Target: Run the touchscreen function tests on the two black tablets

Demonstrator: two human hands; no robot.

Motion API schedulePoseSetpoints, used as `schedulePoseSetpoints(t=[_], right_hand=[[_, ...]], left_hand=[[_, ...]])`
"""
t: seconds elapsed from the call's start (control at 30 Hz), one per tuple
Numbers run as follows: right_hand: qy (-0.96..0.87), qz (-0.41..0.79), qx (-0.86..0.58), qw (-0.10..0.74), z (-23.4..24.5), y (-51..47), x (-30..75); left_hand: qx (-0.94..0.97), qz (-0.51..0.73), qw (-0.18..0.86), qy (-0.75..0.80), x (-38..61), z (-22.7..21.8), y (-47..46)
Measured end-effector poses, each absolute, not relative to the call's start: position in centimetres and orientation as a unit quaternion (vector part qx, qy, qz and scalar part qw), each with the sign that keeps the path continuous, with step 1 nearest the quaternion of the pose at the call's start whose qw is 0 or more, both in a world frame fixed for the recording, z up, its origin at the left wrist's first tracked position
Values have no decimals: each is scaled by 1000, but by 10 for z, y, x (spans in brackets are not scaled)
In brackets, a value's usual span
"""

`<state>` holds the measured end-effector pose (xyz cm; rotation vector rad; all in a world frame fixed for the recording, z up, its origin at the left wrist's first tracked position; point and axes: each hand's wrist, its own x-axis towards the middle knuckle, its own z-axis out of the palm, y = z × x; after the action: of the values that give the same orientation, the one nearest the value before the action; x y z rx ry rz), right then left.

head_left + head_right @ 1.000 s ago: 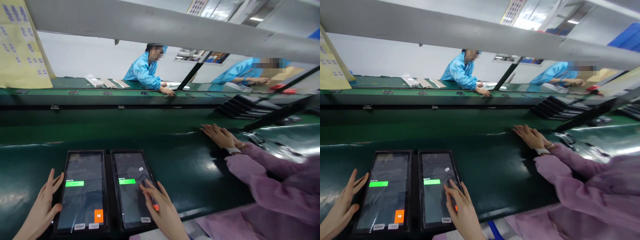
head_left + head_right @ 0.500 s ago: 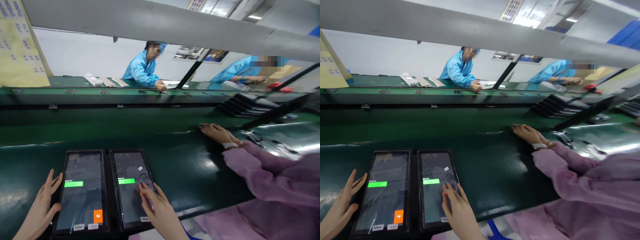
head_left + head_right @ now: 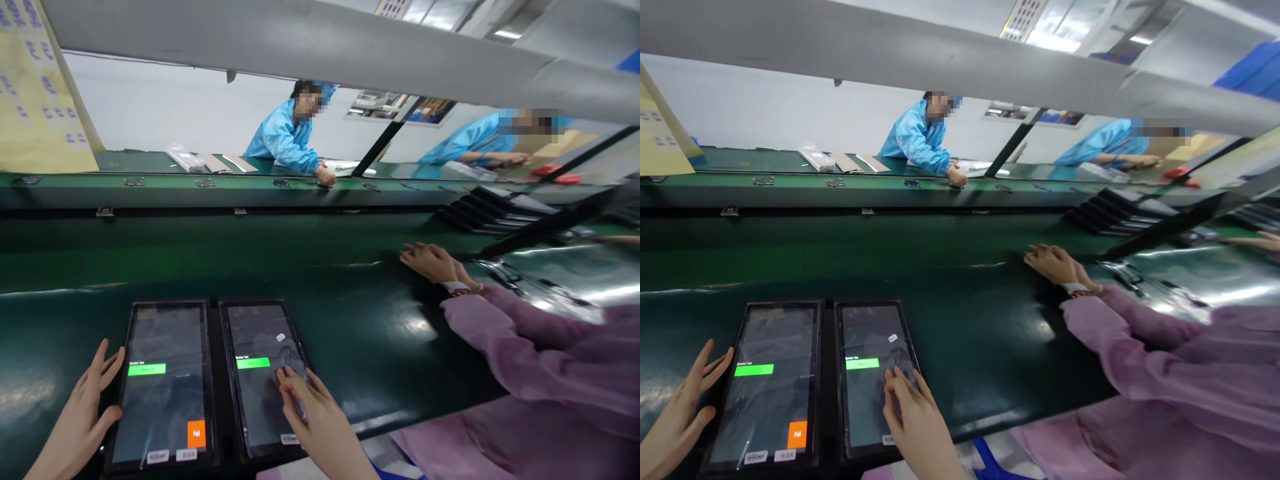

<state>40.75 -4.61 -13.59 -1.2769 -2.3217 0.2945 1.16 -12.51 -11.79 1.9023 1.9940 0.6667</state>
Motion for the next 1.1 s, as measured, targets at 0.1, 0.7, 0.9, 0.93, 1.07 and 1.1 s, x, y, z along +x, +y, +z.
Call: schedulePoseSetpoints(t=[0.1,0.7,0.9,0.93,1.07,1.1], right_hand=[[-846,96,-488,192,-122,-31,397],[-816,32,-577,11,-125,58,278],[-818,26,-575,0,-124,61,276],[-818,26,-575,-2,-124,61,276],[-819,30,-573,-8,-121,60,275],[-819,31,-572,-9,-121,60,275]], left_hand=[[643,249,178,702,7,-111,-116],[626,281,334,646,3,-116,-62],[636,284,317,643,2,-118,-60],[643,277,306,645,1,-118,-60],[668,261,271,642,-1,-119,-59],[670,259,269,642,-2,-120,-58]])
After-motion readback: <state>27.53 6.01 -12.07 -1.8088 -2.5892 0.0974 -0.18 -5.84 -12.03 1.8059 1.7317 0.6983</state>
